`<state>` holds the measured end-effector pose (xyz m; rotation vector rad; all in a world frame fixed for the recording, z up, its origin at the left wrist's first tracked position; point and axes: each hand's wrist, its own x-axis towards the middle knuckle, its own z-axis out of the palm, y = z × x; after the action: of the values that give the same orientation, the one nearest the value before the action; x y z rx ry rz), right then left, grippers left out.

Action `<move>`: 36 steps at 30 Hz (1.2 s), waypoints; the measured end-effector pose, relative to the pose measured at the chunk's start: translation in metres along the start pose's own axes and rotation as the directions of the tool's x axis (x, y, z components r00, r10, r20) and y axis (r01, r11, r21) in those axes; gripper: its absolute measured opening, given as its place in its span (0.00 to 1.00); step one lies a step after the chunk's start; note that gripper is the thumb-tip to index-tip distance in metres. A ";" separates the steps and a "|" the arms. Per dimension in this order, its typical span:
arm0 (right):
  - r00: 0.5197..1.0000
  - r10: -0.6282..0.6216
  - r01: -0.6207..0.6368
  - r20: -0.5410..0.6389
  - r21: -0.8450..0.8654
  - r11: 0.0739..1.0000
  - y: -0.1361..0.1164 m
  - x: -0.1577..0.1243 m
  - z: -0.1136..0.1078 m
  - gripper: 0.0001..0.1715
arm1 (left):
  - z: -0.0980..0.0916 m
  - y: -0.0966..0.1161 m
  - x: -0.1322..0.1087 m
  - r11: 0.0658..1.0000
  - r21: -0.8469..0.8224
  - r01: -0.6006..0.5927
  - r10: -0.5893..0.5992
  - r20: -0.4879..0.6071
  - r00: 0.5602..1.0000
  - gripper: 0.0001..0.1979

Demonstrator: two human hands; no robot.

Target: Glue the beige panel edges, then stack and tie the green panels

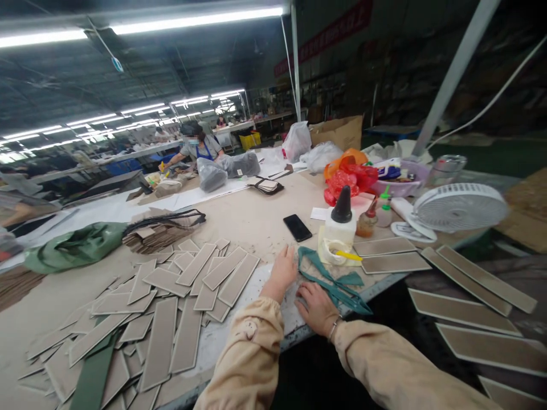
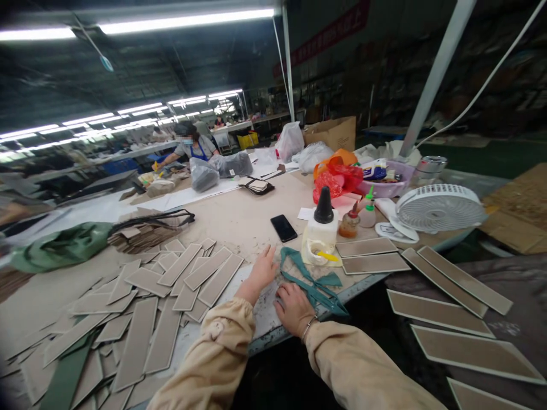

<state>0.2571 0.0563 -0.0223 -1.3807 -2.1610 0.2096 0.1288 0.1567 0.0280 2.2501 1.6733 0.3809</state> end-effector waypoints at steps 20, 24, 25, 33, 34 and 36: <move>0.998 0.046 -0.048 0.035 0.043 0.998 -0.001 -0.001 0.000 0.08 | -0.012 -0.073 -0.059 0.996 -0.010 0.088 -0.089 -0.129 0.988 0.10; 0.999 0.032 -0.033 0.027 0.038 0.999 -0.001 0.000 -0.002 0.08 | -0.003 -0.079 -0.074 0.990 -0.035 0.134 -0.139 -0.252 0.958 0.10; 0.999 0.030 -0.031 0.026 0.035 0.999 -0.001 0.000 -0.002 0.08 | 0.000 -0.078 -0.075 0.992 -0.048 0.119 -0.127 -0.269 0.955 0.09; 0.999 0.032 -0.032 0.005 0.012 0.999 -0.003 0.001 -0.003 0.07 | 0.034 -0.052 -0.090 0.993 -0.090 -0.077 0.042 -0.345 0.938 0.14; 1.000 0.027 -0.027 0.002 0.016 1.000 -0.002 0.000 -0.002 0.07 | 0.038 -0.048 -0.095 0.992 -0.084 -0.092 0.057 -0.351 0.935 0.14; 1.000 0.009 -0.009 -0.006 0.028 1.000 0.000 0.000 0.000 0.07 | 0.046 -0.040 -0.107 0.987 -0.070 -0.144 0.112 -0.342 0.933 0.14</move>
<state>0.2576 0.0561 -0.0222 -1.3735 -2.1391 0.2380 0.0817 0.0608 -0.0333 2.3299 1.6227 0.9047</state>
